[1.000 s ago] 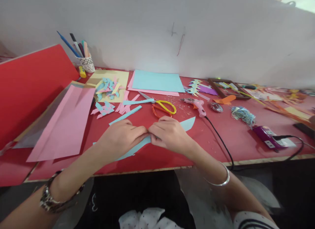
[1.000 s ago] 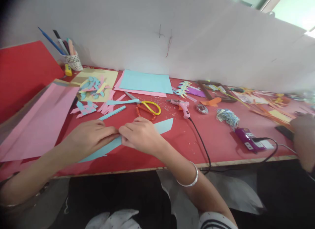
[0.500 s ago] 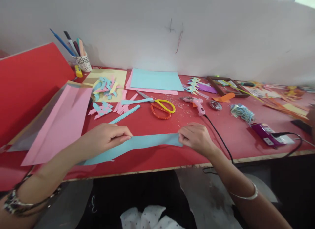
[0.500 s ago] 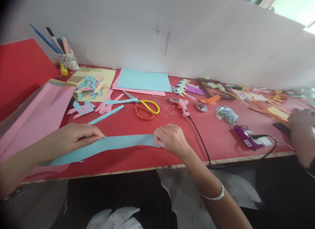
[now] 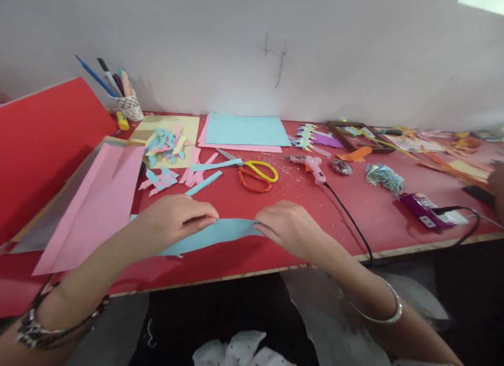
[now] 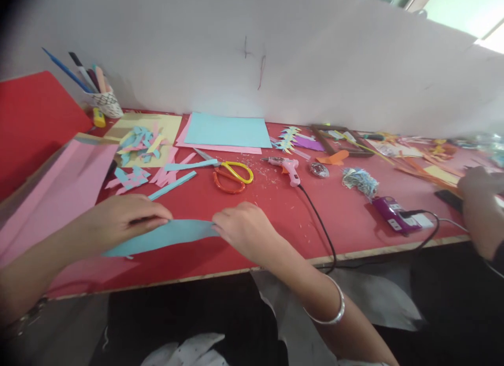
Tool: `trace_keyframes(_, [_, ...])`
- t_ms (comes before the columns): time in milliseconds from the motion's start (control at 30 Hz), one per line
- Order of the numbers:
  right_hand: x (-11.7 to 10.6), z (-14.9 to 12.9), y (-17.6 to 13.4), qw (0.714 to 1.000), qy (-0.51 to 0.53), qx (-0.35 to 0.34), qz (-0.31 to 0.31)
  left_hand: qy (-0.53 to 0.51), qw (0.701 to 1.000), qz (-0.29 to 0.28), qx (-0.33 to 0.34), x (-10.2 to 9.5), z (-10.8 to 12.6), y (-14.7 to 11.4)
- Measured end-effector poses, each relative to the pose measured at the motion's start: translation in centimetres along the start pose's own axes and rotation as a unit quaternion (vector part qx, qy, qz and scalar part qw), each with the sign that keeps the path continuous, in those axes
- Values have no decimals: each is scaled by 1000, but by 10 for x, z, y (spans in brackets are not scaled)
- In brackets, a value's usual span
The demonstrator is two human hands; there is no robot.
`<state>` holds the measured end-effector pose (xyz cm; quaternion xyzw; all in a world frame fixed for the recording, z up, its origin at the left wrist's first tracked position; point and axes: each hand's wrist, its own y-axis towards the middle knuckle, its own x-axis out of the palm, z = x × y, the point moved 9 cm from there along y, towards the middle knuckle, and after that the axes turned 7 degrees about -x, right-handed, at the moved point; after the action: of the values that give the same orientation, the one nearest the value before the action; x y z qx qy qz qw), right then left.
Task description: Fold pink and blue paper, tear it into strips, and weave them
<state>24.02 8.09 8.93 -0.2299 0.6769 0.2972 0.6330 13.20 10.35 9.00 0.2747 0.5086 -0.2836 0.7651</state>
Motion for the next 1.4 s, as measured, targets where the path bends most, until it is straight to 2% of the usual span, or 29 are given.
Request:
trace_keyframes(67, [10, -4, 5, 997, 16, 32, -71, 59, 996, 28, 59, 3, 19, 3])
trace_keyframes(133, [15, -6, 7, 993, 38, 49, -101, 137, 980, 79, 119, 5, 41, 4])
trace_keyframes(233, [16, -14, 10, 989, 113, 14, -97, 214, 945, 166, 181, 7, 66, 0])
trace_keyframes(333, [13, -20, 10, 975, 202, -40, -81, 219, 929, 195, 223, 9, 76, -9])
trace_keyframes(433, [10, -19, 7, 961, 262, -61, -69, 209, 933, 194, 221, 7, 70, -18])
trace_keyframes(533, [4, -6, 2, 955, 289, -54, -49, 233, 936, 183, 191, 4, 54, -26])
trace_keyframes(733, [2, 40, -25, 965, 252, -15, -65, 266, 942, 170, 115, -9, -4, -55])
trace_keyframes(800, [-4, 51, -35, 974, 220, 5, -47, 292, 936, 177, 81, -17, -22, -65])
trace_keyframes(867, [-14, 49, -38, 987, 161, -5, -8, 316, 918, 237, 48, -33, -29, -72])
trace_keyframes(933, [-27, 32, -34, 995, 66, -48, 53, 310, 907, 285, 19, -47, -25, -72])
trace_keyframes(1000, [-33, 8, -29, 986, -56, -102, 116, 277, 911, 305, 14, -51, -13, -65])
trace_keyframes(1033, [-31, -5, -27, 975, -109, -136, 138, 248, 920, 303, 21, -50, -6, -59])
trace_keyframes(1100, [-16, -21, -23, 957, -176, -180, 145, 198, 941, 268, 51, -39, 10, -43])
trace_keyframes(1167, [4, -22, -19, 961, -178, -176, 114, 167, 962, 213, 39, -21, 13, -27])
trace_keyframes(1300, [39, 8, -19, 999, -32, -36, 16, 115, 986, 93, -81, 21, -13, -9])
trace_keyframes(1400, [48, 20, -24, 997, 65, 40, -19, 75, 989, 30, -127, 47, -31, -12])
